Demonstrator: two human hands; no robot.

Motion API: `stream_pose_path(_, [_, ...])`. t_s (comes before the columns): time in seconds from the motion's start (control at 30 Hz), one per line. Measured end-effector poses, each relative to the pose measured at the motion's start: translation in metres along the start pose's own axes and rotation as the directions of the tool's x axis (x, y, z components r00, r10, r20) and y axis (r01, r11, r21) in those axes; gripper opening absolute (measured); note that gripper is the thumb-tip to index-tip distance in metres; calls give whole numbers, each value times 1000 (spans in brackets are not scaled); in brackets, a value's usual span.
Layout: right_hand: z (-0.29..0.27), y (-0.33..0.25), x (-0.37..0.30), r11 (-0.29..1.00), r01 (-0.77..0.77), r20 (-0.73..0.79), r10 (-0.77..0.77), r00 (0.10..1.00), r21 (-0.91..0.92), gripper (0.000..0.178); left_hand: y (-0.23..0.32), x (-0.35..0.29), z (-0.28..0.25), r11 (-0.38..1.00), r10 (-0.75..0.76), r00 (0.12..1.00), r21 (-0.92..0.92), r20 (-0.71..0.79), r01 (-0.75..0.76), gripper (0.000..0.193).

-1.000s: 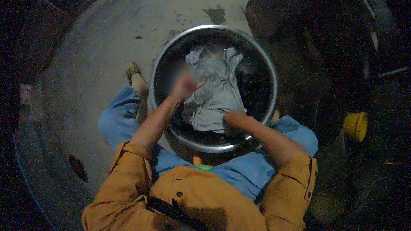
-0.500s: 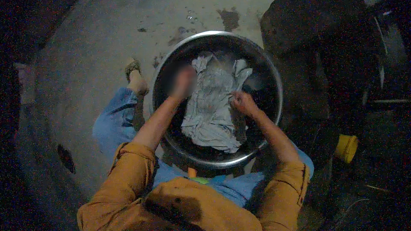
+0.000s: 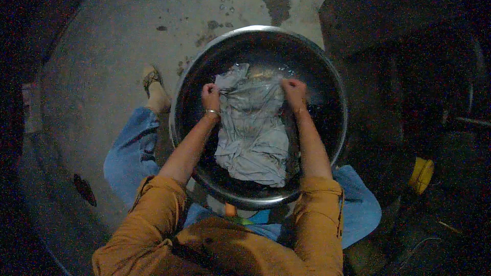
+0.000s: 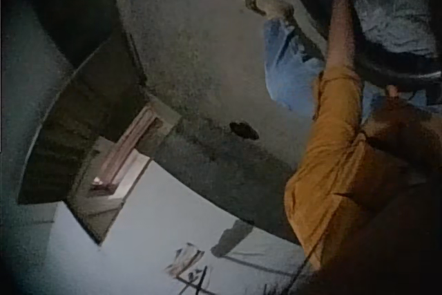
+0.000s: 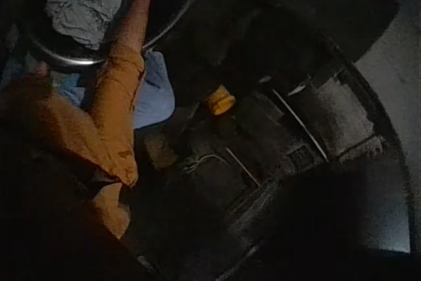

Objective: The person hand-washes a light-colored garment in a metal basin filled with water. They repeatedly submerge, scrub, and wring the fabric using both hands, occasionally using a yellow sponge to aid in cleaning.

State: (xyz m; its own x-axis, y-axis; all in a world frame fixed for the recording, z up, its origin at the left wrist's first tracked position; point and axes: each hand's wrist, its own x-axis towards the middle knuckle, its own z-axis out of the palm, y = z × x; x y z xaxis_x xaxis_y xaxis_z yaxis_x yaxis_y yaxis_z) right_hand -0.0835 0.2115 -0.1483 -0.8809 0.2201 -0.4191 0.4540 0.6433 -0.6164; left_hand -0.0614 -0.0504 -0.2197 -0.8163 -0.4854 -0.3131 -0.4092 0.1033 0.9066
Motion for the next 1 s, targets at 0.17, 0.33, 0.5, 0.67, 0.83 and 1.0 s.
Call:
stream_pose_path(0.17, [42, 3, -7, 988, 45, -285, -87, 954, -150, 51, 23, -24, 15, 998, -58, 944, 25, 324, 53, 53])
stream_pose_path(0.33, [81, -35, -51, 935, 331, -257, -292, 921, 125, 35, 18, -34, 18, 762, -218, 780, -398, 586, 511, 59])
stream_pose_path(0.5, [81, -99, -152, 747, 661, -179, -642, 746, 78, 20, 12, -39, -3, 387, -51, 431, -380, 901, 840, 53])
stream_pose_path(0.67, [95, -76, -124, 586, 788, -270, -803, 532, -188, 15, 11, -76, 0, 356, -363, 516, -396, 776, 846, 46])
stream_pose_path(0.83, [37, -29, -19, 959, 264, -489, -280, 826, -103, 23, 84, -81, 11, 594, -194, 528, -329, 827, 734, 50])
stream_pose_path(1.0, [0, -9, -14, 954, -271, -398, 200, 895, -130, 58, 50, -43, -10, 971, -228, 903, 148, 363, 186, 54])
